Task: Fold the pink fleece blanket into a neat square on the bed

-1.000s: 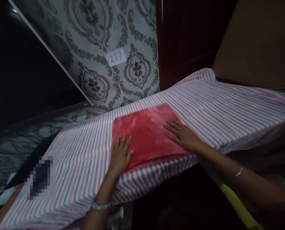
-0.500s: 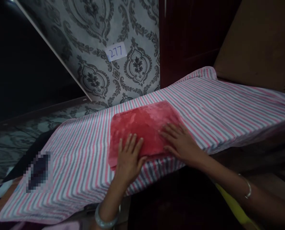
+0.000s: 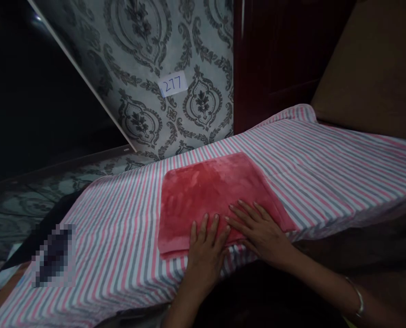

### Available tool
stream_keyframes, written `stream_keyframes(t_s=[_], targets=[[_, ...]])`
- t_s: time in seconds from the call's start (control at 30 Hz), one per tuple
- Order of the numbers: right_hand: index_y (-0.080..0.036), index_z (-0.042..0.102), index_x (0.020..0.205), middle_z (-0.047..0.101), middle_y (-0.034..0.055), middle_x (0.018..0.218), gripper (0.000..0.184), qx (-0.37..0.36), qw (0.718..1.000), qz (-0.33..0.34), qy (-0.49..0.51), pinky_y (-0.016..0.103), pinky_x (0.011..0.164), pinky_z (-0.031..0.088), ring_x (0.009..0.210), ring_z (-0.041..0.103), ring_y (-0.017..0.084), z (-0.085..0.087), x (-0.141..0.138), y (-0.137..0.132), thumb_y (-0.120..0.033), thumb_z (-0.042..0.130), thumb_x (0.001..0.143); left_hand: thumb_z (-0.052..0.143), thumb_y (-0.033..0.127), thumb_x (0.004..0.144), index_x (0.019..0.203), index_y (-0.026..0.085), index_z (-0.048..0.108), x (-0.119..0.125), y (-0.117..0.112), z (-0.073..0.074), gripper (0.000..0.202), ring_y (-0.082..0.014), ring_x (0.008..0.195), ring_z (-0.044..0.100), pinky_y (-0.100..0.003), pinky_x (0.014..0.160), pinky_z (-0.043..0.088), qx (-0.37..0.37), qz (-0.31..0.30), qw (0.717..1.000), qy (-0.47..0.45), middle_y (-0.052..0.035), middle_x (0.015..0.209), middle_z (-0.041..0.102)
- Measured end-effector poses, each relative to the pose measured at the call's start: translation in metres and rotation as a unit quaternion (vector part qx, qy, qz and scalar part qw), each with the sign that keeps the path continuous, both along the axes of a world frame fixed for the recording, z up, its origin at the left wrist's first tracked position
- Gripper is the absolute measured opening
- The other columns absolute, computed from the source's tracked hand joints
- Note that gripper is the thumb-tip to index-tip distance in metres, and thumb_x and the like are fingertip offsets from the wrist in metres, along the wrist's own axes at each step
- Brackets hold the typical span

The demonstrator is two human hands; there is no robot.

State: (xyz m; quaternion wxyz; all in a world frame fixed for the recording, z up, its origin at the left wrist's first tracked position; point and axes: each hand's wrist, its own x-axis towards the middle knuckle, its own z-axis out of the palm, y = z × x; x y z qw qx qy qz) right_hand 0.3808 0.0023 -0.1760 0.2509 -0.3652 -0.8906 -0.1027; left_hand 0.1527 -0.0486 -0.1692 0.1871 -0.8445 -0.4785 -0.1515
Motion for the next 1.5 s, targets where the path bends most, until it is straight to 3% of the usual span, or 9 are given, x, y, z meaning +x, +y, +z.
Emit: stream_keyframes(t_s=[0.17,0.3,0.53,0.6,0.73,0.97,1.17,1.37,1.5], targets=[[-0.033,0.037,0.154,0.036,0.0035,0.159,0.064,-0.006,1.000,-0.005,-0.002,0.051,0.117,0.028,0.149,0.027,0.026,0.003,0.006,-0.006,-0.027,0.056,0.093,0.059,0.037,0.092,0.148,0.031,0.045,-0.005,-0.005,0.006,0.059,-0.0279,0.150,0.027,-0.053,0.122,0.020,0.006,-0.003,0.999,-0.038,-0.0060,0.159,0.039],[-0.034,0.031,0.156,0.037,0.0028,0.159,0.063,-0.024,0.999,-0.024,0.001,0.050,0.118,0.026,0.149,0.029,0.024,0.001,0.023,-0.013,-0.026,0.051,0.097,0.053,0.025,0.094,0.148,0.026,0.046,-0.030,-0.018,0.007,0.054,-0.0282,0.148,0.032,-0.057,0.123,0.007,0.014,0.068,0.996,-0.062,-0.0102,0.154,0.046],[-0.037,0.025,0.158,0.046,0.0024,0.153,0.062,-0.005,0.997,-0.063,0.048,0.056,0.118,0.025,0.148,0.030,0.025,-0.004,0.064,-0.021,-0.029,0.045,0.100,0.050,0.019,0.095,0.151,0.024,0.038,-0.079,-0.043,0.005,0.057,-0.0279,0.143,0.040,-0.051,0.116,0.030,0.051,0.131,0.984,-0.111,-0.0148,0.147,0.054],[-0.035,0.025,0.158,0.042,0.0038,0.156,0.062,-0.012,0.996,-0.071,0.061,0.056,0.116,0.028,0.149,0.028,0.027,-0.001,0.070,-0.021,-0.034,0.047,0.099,0.052,0.021,0.095,0.152,0.024,0.036,-0.081,-0.042,0.010,0.060,-0.0279,0.143,0.042,-0.049,0.114,0.035,0.072,0.122,0.981,-0.130,-0.0156,0.144,0.056],[-0.031,0.023,0.159,0.029,0.0065,0.163,0.069,-0.032,0.996,-0.063,0.060,0.058,0.116,0.032,0.150,0.024,0.031,0.001,0.077,-0.014,-0.039,0.051,0.097,0.059,0.030,0.093,0.152,0.025,0.035,-0.076,-0.030,0.019,0.064,-0.0318,0.144,0.039,-0.056,0.118,0.028,0.059,0.097,0.989,-0.098,-0.0144,0.149,0.052],[-0.035,0.025,0.158,0.043,0.0026,0.156,0.067,-0.039,0.995,0.006,0.090,0.049,0.117,0.039,0.148,0.031,0.024,-0.013,0.091,-0.002,-0.017,0.046,0.098,0.044,0.014,0.096,0.147,0.020,0.045,-0.093,-0.017,0.006,0.051,-0.0235,0.142,0.044,-0.044,0.113,0.045,-0.044,0.024,0.991,-0.122,-0.0106,0.146,0.056],[-0.034,0.030,0.157,0.049,0.0033,0.151,0.066,-0.029,0.991,-0.001,0.134,0.050,0.115,0.041,0.147,0.034,0.023,-0.020,0.086,-0.003,-0.012,0.045,0.096,0.040,0.013,0.095,0.140,0.020,0.053,-0.101,-0.017,0.005,0.048,-0.0224,0.139,0.048,-0.044,0.114,0.045,-0.073,0.027,0.984,-0.160,-0.0094,0.141,0.060],[-0.031,0.024,0.158,0.039,0.0056,0.157,0.068,-0.067,0.992,-0.005,0.110,0.047,0.117,0.039,0.144,0.039,0.019,-0.011,0.089,-0.006,-0.008,0.040,0.096,0.051,0.012,0.088,0.140,0.017,0.051,-0.101,-0.020,0.012,0.053,-0.0320,0.142,0.041,-0.053,0.113,0.041,-0.009,0.066,0.988,-0.140,-0.0185,0.153,0.043],[-0.032,0.035,0.154,0.048,0.0041,0.151,0.064,-0.070,0.991,-0.011,0.116,0.042,0.113,0.046,0.138,0.047,0.019,-0.003,0.096,-0.003,-0.007,0.037,0.095,0.047,0.007,0.088,0.138,0.020,0.053,-0.103,-0.023,0.015,0.052,-0.0282,0.132,0.053,-0.048,0.108,0.047,0.009,0.076,0.986,-0.146,-0.0153,0.143,0.055]])
